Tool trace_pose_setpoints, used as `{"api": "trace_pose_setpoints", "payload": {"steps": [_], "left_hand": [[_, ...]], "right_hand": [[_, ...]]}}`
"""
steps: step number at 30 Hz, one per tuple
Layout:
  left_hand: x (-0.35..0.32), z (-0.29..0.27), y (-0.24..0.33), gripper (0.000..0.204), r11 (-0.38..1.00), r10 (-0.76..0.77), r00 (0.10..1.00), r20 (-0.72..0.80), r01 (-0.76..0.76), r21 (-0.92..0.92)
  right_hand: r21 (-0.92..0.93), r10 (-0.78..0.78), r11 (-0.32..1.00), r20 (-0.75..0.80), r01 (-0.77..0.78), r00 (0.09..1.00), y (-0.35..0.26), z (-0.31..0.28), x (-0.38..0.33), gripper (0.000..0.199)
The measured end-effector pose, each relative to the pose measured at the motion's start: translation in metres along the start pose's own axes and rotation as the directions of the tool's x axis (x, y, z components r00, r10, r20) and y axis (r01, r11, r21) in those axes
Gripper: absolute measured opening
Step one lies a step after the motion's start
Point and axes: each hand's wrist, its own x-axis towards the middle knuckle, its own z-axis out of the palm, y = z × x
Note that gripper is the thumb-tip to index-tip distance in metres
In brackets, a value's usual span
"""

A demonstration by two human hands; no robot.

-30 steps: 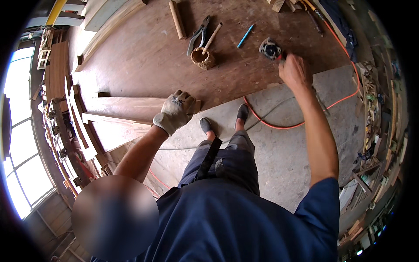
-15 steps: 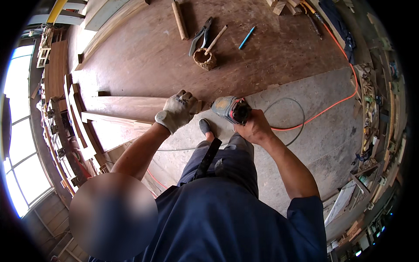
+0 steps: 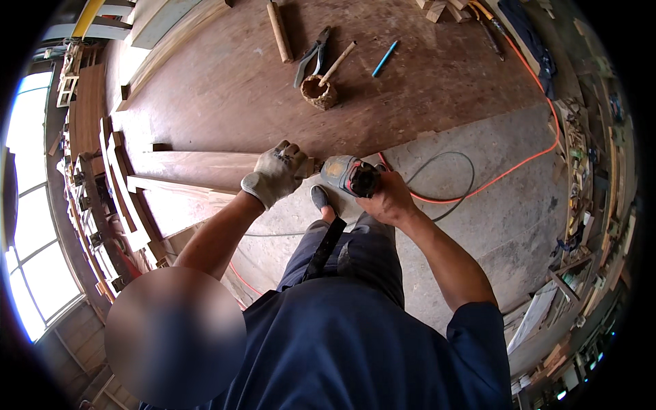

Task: The person uses a jigsaw to cut notches into wooden planks, applies glue to the joints, and assembles the pieces into a large circular wooden frame. They repeatedly cut, glue, and fit planks into the structure, securing them in place.

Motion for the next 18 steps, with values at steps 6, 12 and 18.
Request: {"api": "trace_pose_setpoints", "payload": {"steps": [6, 12, 18], "left_hand": [[0.000, 0.012, -0.004, 0.015, 0.998, 0.053, 0.998, -0.044, -0.054, -0.027], [0.001, 0.019, -0.007, 0.016, 0.998, 0.050, 0.998, -0.032, -0.051, -0.029], [0.001, 0.029, -0.009, 0.016, 0.996, 0.084, 0.994, -0.077, -0.085, -0.008]], "right_hand": [[-0.072, -0.081, 0.994, -0.012, 0.080, 0.997, 0.006, 0.007, 0.003, 0.025], [-0.068, -0.090, 0.994, -0.022, 0.088, 0.996, 0.004, 0.008, 0.005, 0.024], [-0.007, -0.045, 0.999, -0.006, 0.045, 0.999, -0.006, 0.004, 0.008, 0.022]]}}
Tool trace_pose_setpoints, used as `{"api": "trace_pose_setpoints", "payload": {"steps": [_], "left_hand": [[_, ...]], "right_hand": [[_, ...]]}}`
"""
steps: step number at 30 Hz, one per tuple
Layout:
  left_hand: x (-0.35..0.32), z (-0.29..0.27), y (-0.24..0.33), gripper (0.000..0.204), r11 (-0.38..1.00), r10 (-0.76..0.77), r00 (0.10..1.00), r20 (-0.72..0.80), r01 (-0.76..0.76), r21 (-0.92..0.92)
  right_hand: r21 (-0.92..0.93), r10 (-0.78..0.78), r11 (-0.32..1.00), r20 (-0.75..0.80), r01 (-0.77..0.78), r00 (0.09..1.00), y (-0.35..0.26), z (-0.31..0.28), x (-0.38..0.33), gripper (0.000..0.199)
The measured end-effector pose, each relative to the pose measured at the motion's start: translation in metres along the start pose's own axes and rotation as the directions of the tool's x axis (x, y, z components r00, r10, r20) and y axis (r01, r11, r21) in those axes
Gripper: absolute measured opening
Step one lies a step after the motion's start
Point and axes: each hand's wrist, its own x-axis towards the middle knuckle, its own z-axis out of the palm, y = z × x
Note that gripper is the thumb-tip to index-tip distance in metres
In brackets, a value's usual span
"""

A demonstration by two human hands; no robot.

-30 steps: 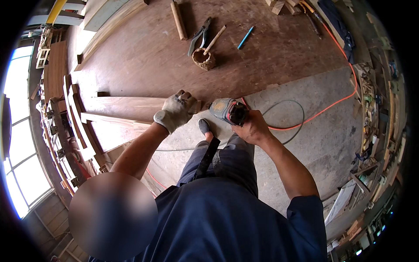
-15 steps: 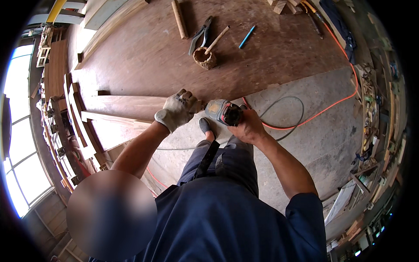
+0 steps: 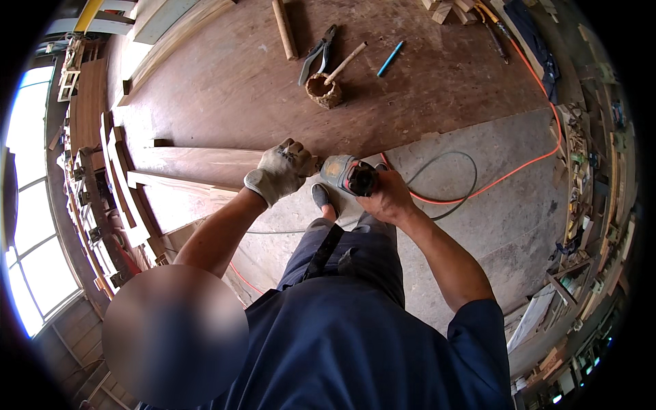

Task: The person uses a jigsaw to cut notches into wooden planks, applies glue to the joints, and assembles the pieces into a large circular wooden frame. They repeatedly cut, glue, and fit planks into the structure, securing them in place.

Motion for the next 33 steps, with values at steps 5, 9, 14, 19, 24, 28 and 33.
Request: {"api": "trace_pose_setpoints", "payload": {"steps": [5, 9, 14, 19, 24, 28, 33], "left_hand": [[-0.001, 0.002, -0.001, 0.016, 1.000, 0.005, 0.999, -0.036, -0.005, -0.002], [0.000, 0.001, 0.000, 0.015, 1.000, -0.011, 1.000, -0.024, 0.011, -0.029], [0.000, -0.013, 0.003, 0.017, 0.999, -0.022, 0.999, 0.046, 0.024, -0.040], [-0.003, -0.006, 0.002, 0.018, 0.990, -0.109, 0.991, 0.077, 0.115, -0.078], [-0.019, -0.008, 0.005, 0.029, 0.978, -0.199, 0.970, -0.140, 0.188, -0.086], [-0.023, -0.005, 0.008, 0.032, 0.974, -0.226, 0.963, -0.147, 0.222, -0.045], [-0.002, 0.026, 0.028, 0.031, 0.876, -0.446, 0.895, 0.021, 0.441, -0.198]], "right_hand": [[-0.016, 0.002, 1.000, 0.009, -0.002, 1.000, 0.001, 0.000, 0.000, 0.023], [-0.014, 0.003, 1.000, 0.008, -0.003, 1.000, 0.001, 0.000, 0.000, 0.025], [-0.063, 0.013, 0.998, -0.020, -0.015, 1.000, -0.011, -0.007, -0.006, 0.027], [0.109, 0.144, 0.984, -0.042, -0.139, 0.989, -0.058, -0.034, -0.016, 0.024], [0.017, 0.062, 0.998, -0.074, -0.061, 0.995, -0.082, -0.053, -0.003, 0.029], [-0.061, 0.039, 0.997, -0.042, -0.041, 0.998, -0.108, -0.059, 0.027, 0.033], [-0.075, 0.167, 0.984, 0.068, -0.162, 0.984, -0.155, -0.051, 0.079, 0.032]]}}
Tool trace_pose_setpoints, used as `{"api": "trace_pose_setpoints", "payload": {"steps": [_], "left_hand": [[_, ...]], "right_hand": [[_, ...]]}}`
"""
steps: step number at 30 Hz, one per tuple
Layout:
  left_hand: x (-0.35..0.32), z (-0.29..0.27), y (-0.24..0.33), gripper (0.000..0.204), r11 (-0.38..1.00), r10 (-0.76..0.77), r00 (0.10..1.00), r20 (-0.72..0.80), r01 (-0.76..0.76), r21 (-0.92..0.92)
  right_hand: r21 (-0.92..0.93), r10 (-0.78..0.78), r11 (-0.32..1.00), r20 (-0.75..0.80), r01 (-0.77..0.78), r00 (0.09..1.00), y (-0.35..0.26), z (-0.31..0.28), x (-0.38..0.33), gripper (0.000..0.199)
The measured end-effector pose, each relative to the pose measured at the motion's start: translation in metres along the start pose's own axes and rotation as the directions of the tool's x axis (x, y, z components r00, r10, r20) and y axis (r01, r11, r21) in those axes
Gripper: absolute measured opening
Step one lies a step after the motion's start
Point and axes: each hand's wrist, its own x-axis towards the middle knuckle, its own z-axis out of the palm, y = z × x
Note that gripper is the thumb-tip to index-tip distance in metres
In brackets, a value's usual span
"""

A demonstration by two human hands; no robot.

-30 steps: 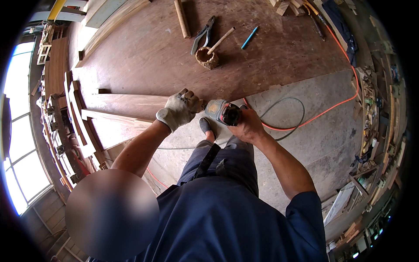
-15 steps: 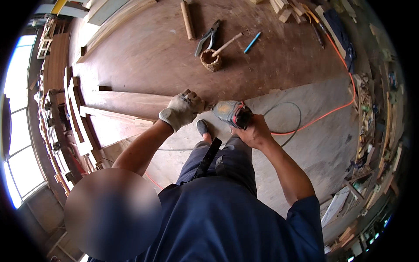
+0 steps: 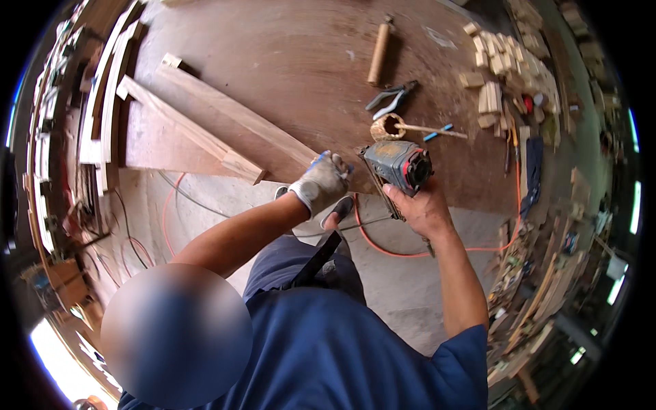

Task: The person uses a jigsaw to cut notches into wooden planks, applies glue to the joints, and assembles the pieces into a large circular wooden frame. They repeatedly cut, glue, and fit planks into the structure, securing them in place.

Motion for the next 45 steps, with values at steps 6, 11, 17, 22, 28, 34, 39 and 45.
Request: {"api": "trace_pose_setpoints", "payload": {"steps": [6, 11, 17, 22, 28, 34, 39, 45], "left_hand": [[-0.010, -0.037, 0.004, 0.034, 0.994, 0.075, 0.994, 0.083, -0.081, 0.070], [-0.006, -0.030, 0.001, 0.032, 0.989, 0.112, 0.990, 0.087, -0.120, 0.086], [0.008, -0.007, 0.004, 0.032, 0.995, 0.095, 0.994, 0.049, -0.096, 0.021], [0.026, 0.032, 0.012, 0.032, 0.996, 0.032, 0.993, 0.113, -0.041, 0.077], [0.030, 0.030, 0.007, 0.037, 0.999, 0.037, 0.994, 0.099, -0.035, -0.015], [0.031, 0.013, 0.004, 0.039, 0.998, 0.032, 0.997, 0.074, -0.028, -0.058], [0.030, 0.009, 0.004, 0.039, 0.996, 0.043, 0.997, 0.068, -0.038, -0.076], [0.025, 0.008, 0.003, 0.039, 0.995, 0.059, 0.995, 0.078, -0.052, -0.088]], "right_hand": [[-0.016, 0.053, 0.999, 0.095, -0.052, 0.994, -0.048, 0.024, 0.058, 0.012], [-0.275, 0.119, 0.961, 0.283, -0.039, 0.952, -0.093, 0.035, 0.096, 0.024], [-0.465, 0.171, 0.885, 0.366, 0.021, 0.915, -0.109, 0.051, 0.127, 0.034], [-0.551, 0.212, 0.832, 0.416, 0.060, 0.884, -0.127, 0.064, 0.140, 0.039], [-0.683, 0.304, 0.720, 0.469, 0.123, 0.829, -0.138, 0.077, 0.161, 0.049], [-0.752, 0.395, 0.639, 0.501, 0.162, 0.770, -0.153, 0.089, 0.169, 0.044], [-0.776, 0.446, 0.608, 0.507, 0.167, 0.737, -0.155, 0.097, 0.175, 0.044], [-0.774, 0.472, 0.607, 0.535, 0.181, 0.700, -0.160, 0.103, 0.179, 0.044]]}}
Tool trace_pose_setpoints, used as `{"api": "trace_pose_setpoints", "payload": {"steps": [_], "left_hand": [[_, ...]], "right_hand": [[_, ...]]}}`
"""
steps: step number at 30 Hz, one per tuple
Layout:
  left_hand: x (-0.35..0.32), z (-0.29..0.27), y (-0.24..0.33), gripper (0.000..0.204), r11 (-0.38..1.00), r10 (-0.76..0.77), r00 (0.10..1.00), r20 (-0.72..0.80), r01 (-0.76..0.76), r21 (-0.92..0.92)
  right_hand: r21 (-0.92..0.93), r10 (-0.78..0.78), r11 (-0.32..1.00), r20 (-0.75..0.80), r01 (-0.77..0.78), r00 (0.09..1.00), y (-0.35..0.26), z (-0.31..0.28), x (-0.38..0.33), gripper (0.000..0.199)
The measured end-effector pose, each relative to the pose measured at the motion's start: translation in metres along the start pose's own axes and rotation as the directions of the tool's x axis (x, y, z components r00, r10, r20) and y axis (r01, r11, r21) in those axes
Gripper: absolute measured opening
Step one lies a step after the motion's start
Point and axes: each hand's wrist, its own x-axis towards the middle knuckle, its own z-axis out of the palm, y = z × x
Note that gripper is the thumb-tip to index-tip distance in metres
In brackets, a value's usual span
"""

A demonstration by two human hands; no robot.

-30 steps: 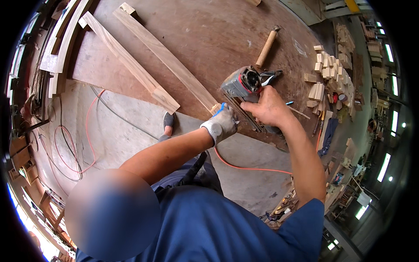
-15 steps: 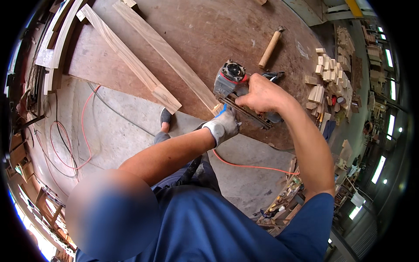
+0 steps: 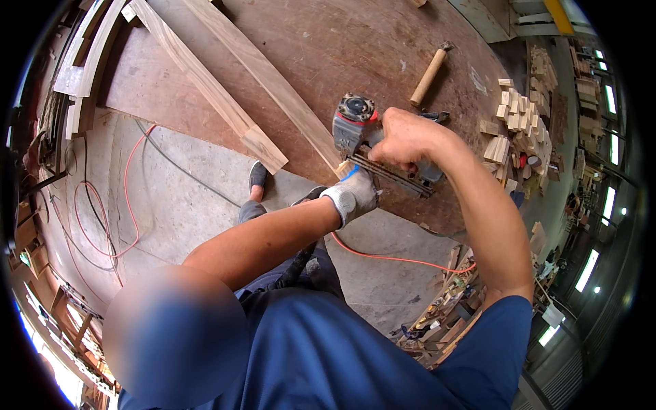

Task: The person uses a jigsaw to cut notches into wooden planks, applies glue to the joints, and assembles the pieces into a large circular wooden frame. They repeatedly cut, glue, and fit planks into the structure, securing them in place.

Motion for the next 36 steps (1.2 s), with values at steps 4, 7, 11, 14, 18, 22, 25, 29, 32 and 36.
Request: {"api": "trace_pose_setpoints", "payload": {"steps": [4, 7, 11, 14, 18, 22, 25, 29, 32, 36], "left_hand": [[0.000, -0.005, 0.000, 0.039, 1.000, 0.004, 1.000, 0.014, -0.004, -0.002], [-0.003, -0.008, 0.002, 0.039, 1.000, 0.010, 1.000, 0.026, -0.009, -0.006], [-0.010, -0.011, 0.000, 0.039, 1.000, 0.023, 0.998, 0.054, -0.023, 0.000], [-0.014, -0.015, -0.001, 0.039, 0.999, 0.035, 0.996, 0.083, -0.035, 0.001], [-0.016, -0.022, -0.001, 0.039, 0.999, 0.042, 0.991, 0.128, -0.042, 0.001], [-0.019, -0.029, 0.000, 0.039, 0.999, 0.047, 0.982, 0.182, -0.049, 0.006], [-0.015, -0.026, 0.004, 0.039, 1.000, 0.028, 0.984, 0.176, -0.028, 0.001], [-0.006, 0.005, 0.003, 0.033, 1.000, 0.009, 0.998, -0.065, -0.010, -0.024], [-0.025, -0.017, -0.010, 0.027, 0.995, 0.087, 0.996, -0.008, -0.087, 0.056], [-0.042, -0.027, -0.039, 0.024, 0.998, 0.048, 0.985, -0.168, -0.053, -0.025]], "right_hand": [[-0.033, -0.007, 0.999, 0.034, 0.008, 0.999, -0.006, -0.003, 0.003, 0.042], [-0.062, -0.008, 0.998, 0.049, 0.011, 0.999, -0.008, -0.005, 0.006, 0.042], [-0.096, 0.002, 0.995, 0.078, 0.006, 0.997, -0.014, -0.008, 0.008, 0.043], [-0.113, -0.003, 0.994, 0.092, 0.013, 0.996, -0.015, -0.009, 0.012, 0.038], [-0.124, 0.002, 0.992, 0.087, 0.009, 0.996, -0.021, -0.009, 0.014, 0.036], [-0.147, 0.005, 0.989, 0.095, 0.009, 0.995, -0.018, -0.008, 0.015, 0.038], [-0.143, -0.004, 0.990, 0.045, 0.011, 0.999, -0.013, -0.006, 0.006, 0.040], [-0.001, -0.065, 0.998, -0.177, 0.066, 0.982, -0.012, -0.010, -0.050, 0.033], [0.179, -0.083, 0.972, -0.341, 0.152, 0.936, 0.023, 0.003, -0.115, 0.052], [0.460, 0.038, 0.872, -0.406, 0.169, 0.913, 0.113, 0.068, -0.170, 0.052]]}}
